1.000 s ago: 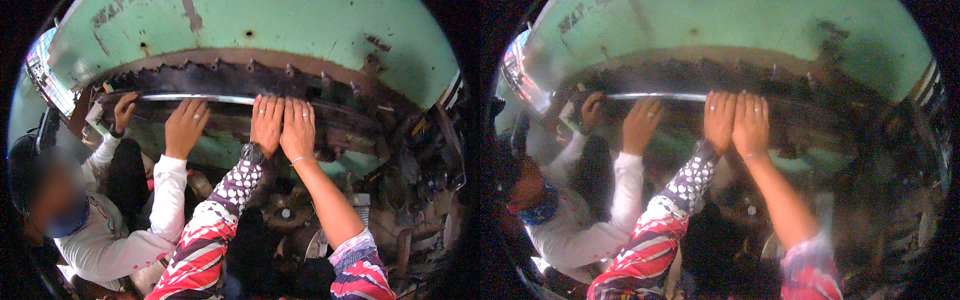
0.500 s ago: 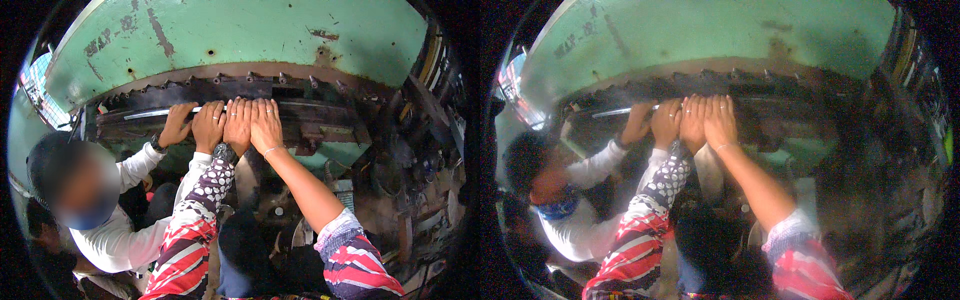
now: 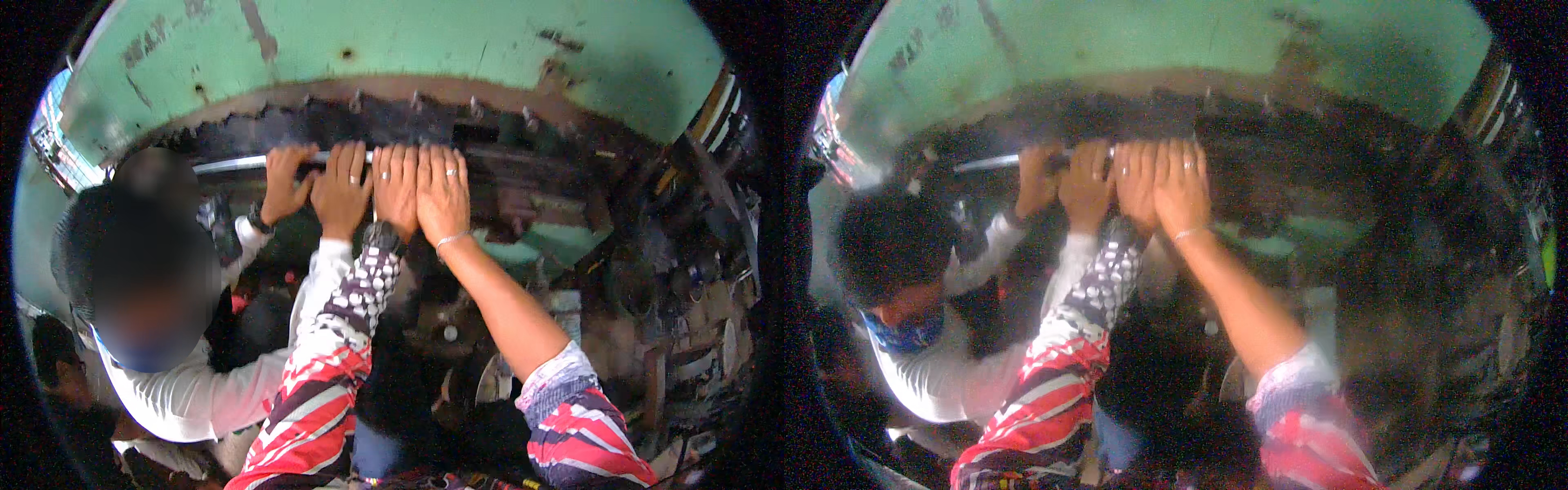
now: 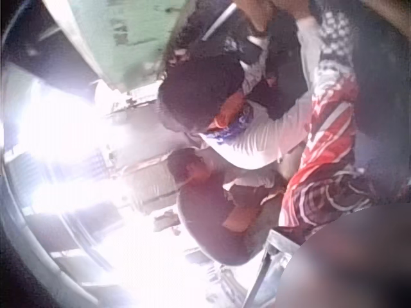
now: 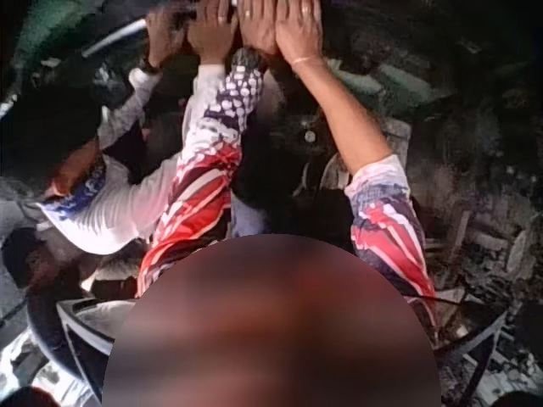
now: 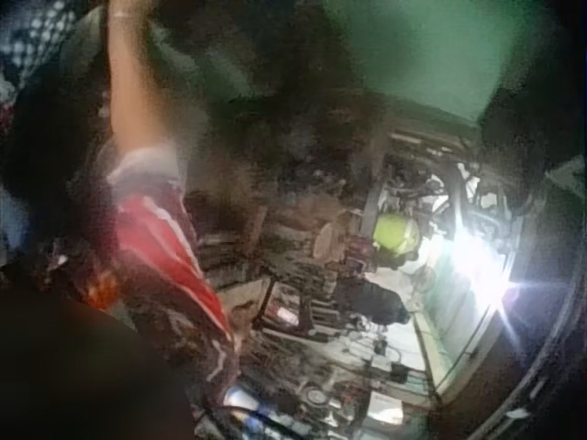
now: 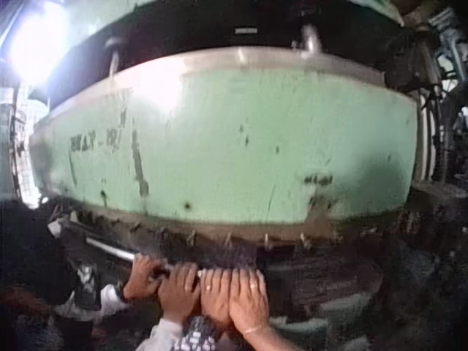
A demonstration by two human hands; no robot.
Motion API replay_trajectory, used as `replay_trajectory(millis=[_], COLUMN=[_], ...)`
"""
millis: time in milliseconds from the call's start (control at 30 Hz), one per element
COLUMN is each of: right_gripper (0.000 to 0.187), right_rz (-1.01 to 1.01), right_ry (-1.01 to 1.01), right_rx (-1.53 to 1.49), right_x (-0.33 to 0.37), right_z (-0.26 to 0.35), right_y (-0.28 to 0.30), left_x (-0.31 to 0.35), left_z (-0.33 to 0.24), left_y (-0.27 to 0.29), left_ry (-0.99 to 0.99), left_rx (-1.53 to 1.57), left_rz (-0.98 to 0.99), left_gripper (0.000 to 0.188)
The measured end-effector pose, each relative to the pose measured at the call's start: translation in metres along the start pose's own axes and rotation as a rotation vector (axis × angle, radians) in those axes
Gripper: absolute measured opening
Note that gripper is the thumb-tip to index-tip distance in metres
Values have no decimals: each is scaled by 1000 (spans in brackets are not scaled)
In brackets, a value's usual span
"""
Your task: The person aligns and adjusts metal strips on a large green industrial machine with a coworker. They use a hammer to tap the strips into place and repeatedly reposition them to ensure proper alignment.
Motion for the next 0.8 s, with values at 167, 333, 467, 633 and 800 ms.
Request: replay_trajectory(millis=[167,333,467,633,800], right_gripper=[55,61,61,59,60], right_rz=[170,380,626,549,518], right_ry=[102,34,-326,-709,-816], right_rx=[-88,-511,-764,-691,-675], right_x=[-17,-19,41,132,171], right_z=[2,-73,-171,-292,-335], right_y=[-7,79,122,136,184], left_x=[-1,68,239,381,443], left_z=[16,-41,-84,-189,-260], left_y=[10,69,78,101,128], left_ry=[94,478,1033,1177,1331], left_rx=[124,726,1041,1230,1202], left_rz=[46,27,461,843,883], left_gripper=[56,66,44,45,44])
Point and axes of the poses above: each hand's wrist, its own x-axis away from the middle knuckle, its own y-axis out of the back of the hand, z = x × y, the point moved 6 cm from there along -x, towards the middle knuckle, and after that the axes turned 13 degrees about -y, right-handed, at the moved point
